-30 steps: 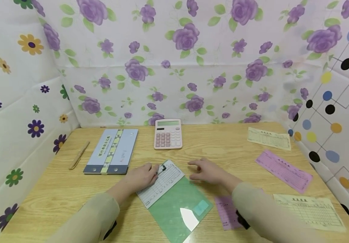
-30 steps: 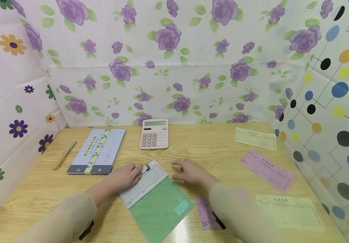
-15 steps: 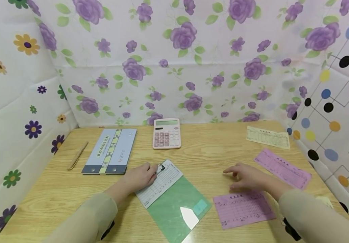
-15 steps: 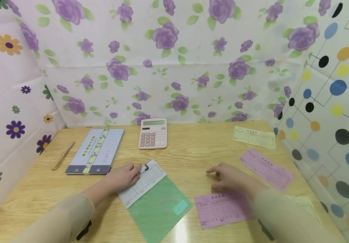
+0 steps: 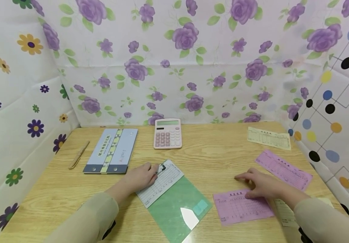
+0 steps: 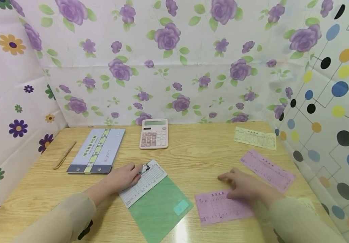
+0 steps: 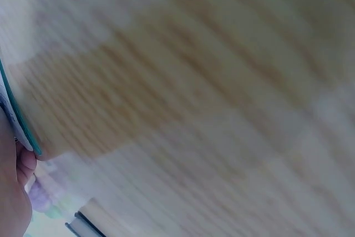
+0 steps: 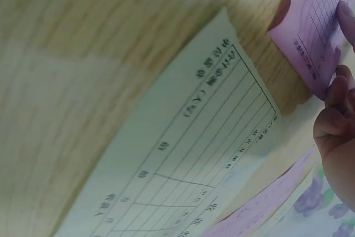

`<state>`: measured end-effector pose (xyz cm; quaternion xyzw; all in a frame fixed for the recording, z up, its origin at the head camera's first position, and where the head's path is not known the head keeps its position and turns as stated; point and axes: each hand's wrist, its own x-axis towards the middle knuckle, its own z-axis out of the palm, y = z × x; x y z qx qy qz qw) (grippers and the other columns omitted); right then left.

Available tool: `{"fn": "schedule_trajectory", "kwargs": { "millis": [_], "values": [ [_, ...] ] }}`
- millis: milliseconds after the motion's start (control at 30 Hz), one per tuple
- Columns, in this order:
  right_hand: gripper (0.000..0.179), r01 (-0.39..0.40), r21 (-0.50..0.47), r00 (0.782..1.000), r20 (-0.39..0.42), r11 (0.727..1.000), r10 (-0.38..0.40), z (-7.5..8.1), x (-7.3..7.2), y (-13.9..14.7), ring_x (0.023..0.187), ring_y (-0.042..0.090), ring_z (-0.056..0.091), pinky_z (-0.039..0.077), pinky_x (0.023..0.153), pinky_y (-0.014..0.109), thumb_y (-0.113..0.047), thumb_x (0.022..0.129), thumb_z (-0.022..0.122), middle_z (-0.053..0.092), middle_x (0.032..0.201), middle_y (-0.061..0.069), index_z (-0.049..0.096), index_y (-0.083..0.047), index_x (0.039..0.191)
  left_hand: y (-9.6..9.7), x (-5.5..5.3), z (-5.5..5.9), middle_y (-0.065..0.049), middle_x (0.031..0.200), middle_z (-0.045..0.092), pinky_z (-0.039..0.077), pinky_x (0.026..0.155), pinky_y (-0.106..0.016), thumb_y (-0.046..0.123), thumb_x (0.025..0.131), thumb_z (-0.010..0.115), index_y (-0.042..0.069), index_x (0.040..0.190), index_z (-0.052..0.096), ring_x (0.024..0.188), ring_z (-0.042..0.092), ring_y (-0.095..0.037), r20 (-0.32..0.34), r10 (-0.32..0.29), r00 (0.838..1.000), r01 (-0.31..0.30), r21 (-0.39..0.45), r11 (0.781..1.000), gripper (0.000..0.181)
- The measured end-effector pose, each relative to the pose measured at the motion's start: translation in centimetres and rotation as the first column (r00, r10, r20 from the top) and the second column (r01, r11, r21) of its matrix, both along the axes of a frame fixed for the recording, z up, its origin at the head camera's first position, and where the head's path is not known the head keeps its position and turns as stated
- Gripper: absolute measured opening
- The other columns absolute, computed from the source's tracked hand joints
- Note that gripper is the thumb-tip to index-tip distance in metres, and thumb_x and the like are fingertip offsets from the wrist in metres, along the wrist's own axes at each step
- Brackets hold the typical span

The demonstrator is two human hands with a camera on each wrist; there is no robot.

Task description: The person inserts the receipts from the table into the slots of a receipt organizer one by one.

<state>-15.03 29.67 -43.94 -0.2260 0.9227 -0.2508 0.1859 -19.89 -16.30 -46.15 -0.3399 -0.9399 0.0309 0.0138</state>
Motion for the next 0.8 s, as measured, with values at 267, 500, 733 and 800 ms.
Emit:
{"fn": "schedule_trajectory", "kwargs": {
  "millis": [267, 500, 733, 800],
  "values": [
    [0.062, 0.068, 0.039, 0.997, -0.04, 0.997, -0.066, -0.1, -1.9, -0.7, 0.079, 0.018, 0.043, 0.038, 0.064, 0.031, -0.033, 0.075, 0.078, 0.045, 0.103, 0.005, 0.056, -0.018, 0.13, -0.2, 0.0, 0.0, -0.001, 0.084, 0.043, 0.036, 0.048, -0.023, 0.032, 0.097, 0.047, 0.01, 0.132, 0.045, 0.059, 0.038, -0.009, -0.015, -0.032, 0.999, 0.033, 0.011, 0.999, 0.04],
    [0.062, 0.088, 0.064, 0.992, -0.092, 0.994, -0.082, -0.4, -4.2, -0.8, 0.079, 0.019, 0.046, 0.04, 0.065, 0.035, -0.036, 0.076, 0.077, 0.047, 0.105, 0.009, 0.055, -0.016, 0.131, -0.3, 0.0, -0.2, 0.0, 0.087, 0.044, 0.037, 0.05, -0.023, 0.033, 0.098, 0.045, 0.013, 0.134, 0.044, 0.062, 0.039, -0.008, 0.031, -0.001, 1.0, 0.001, 0.023, 1.0, 0.041],
    [0.069, 0.14, 0.062, 0.98, -0.154, 0.988, -0.129, 0.1, -5.3, -0.1, 0.091, 0.028, 0.054, 0.046, 0.075, 0.048, -0.043, 0.077, 0.074, 0.048, 0.114, 0.019, 0.051, -0.01, 0.134, -0.2, 0.1, 0.1, 0.001, 0.087, 0.042, 0.037, 0.054, -0.024, 0.036, 0.099, 0.042, 0.014, 0.136, 0.042, 0.064, 0.04, -0.009, 0.082, 0.02, 0.996, -0.022, 0.029, 0.999, 0.042],
    [0.065, 0.145, 0.061, 0.979, -0.156, 0.988, -0.134, 0.5, -5.2, 0.2, 0.093, 0.03, 0.055, 0.047, 0.075, 0.048, -0.04, 0.079, 0.073, 0.048, 0.114, 0.019, 0.052, -0.01, 0.133, -0.4, 0.0, 0.2, 0.001, 0.088, 0.043, 0.037, 0.054, -0.024, 0.037, 0.099, 0.042, 0.014, 0.137, 0.041, 0.065, 0.04, -0.009, 0.094, 0.035, 0.995, -0.037, 0.025, 0.999, 0.044]
  ]
}}
